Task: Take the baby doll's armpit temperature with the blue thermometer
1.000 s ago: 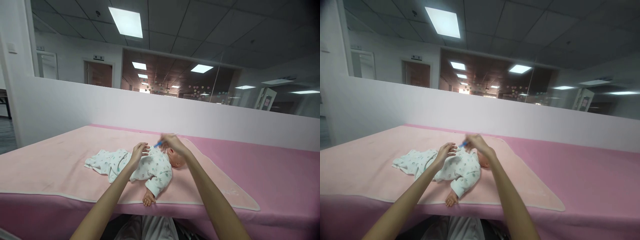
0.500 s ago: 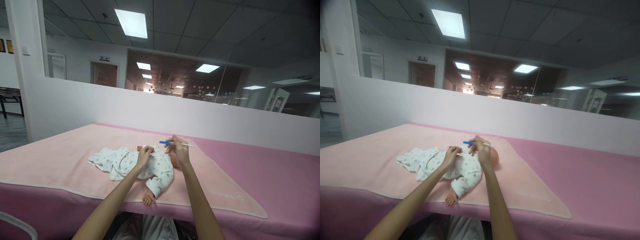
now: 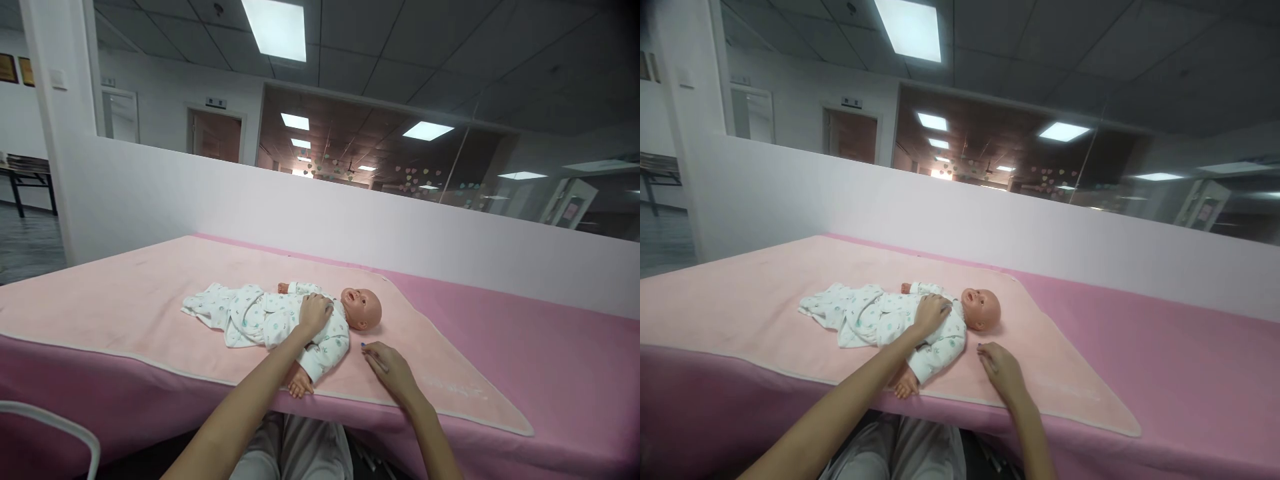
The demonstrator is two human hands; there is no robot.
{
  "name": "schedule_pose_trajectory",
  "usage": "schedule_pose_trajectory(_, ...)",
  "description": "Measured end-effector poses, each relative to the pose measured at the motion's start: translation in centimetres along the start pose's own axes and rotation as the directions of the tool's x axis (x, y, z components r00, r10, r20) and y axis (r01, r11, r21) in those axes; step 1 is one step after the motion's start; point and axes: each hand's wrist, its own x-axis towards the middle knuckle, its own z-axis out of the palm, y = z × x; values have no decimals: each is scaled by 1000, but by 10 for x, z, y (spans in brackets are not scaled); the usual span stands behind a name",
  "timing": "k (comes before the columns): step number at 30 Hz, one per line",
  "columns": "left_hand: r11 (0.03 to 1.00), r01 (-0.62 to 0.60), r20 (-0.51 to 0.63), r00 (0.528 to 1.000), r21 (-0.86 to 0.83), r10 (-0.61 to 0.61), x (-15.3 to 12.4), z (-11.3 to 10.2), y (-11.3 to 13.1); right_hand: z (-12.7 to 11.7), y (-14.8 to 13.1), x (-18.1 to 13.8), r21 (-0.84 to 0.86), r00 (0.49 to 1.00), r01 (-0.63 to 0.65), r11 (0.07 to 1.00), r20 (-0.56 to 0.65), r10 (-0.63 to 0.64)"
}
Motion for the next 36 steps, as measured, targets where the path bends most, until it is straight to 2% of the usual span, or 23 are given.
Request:
schedule_pose_trajectory(3, 997, -62, -60, 996, -36, 60, -9, 4, -1, 2, 10, 3, -113, 999, 27, 993, 22, -24)
schedule_pose_trajectory(7, 993, -68, -77, 995, -101, 60, -12, 3, -2, 0, 18, 12, -184, 996, -12, 983, 83, 28)
schedule_pose_trajectory(9, 988, -71, -103, 993, -135, 58, -12, 3, -3, -4, 19, 17, -171, 992, -26, 985, 114, 46)
schedule_pose_trajectory(11, 982, -72, -129, 990, -175, 50, -13, 4, -5, -8, 14, 25, -84, 994, -26, 996, 104, 35)
schedule_pose_trajectory(14, 976, -69, -144, 989, -207, 39, -15, 6, -6, -10, -9, 42, 89, 1000, 3, 996, -5, -3)
schedule_pose_trajectory(16, 976, -68, -144, 989, -209, 39, -16, 7, -7, -3, -32, 58, 146, 995, 50, 988, -99, -35)
schedule_pose_trajectory(19, 973, -25, -126, 992, -231, -5, -13, 6, -10, 20, -65, 81, 168, 973, 65, 984, -228, -26)
schedule_pose_trajectory(22, 963, 78, -40, 995, -259, -91, -5, 1, -15, 47, -84, 91, 171, 941, 16, 985, -337, 44)
schedule_pose_trajectory(26, 940, 132, 47, 991, -314, -124, 5, -6, -21, 64, -88, 83, 164, 916, -12, 986, -394, 77)
schedule_pose_trajectory(32, 853, 144, 81, 990, -502, -119, 4, -10, -27, 66, -84, 73, 157, 891, -15, 987, -446, 84)
schedule_pose_trajectory(36, 824, 147, 112, 989, -547, -102, 3, -9, -31, 69, -81, 73, 166, 890, -20, 986, -446, 93)
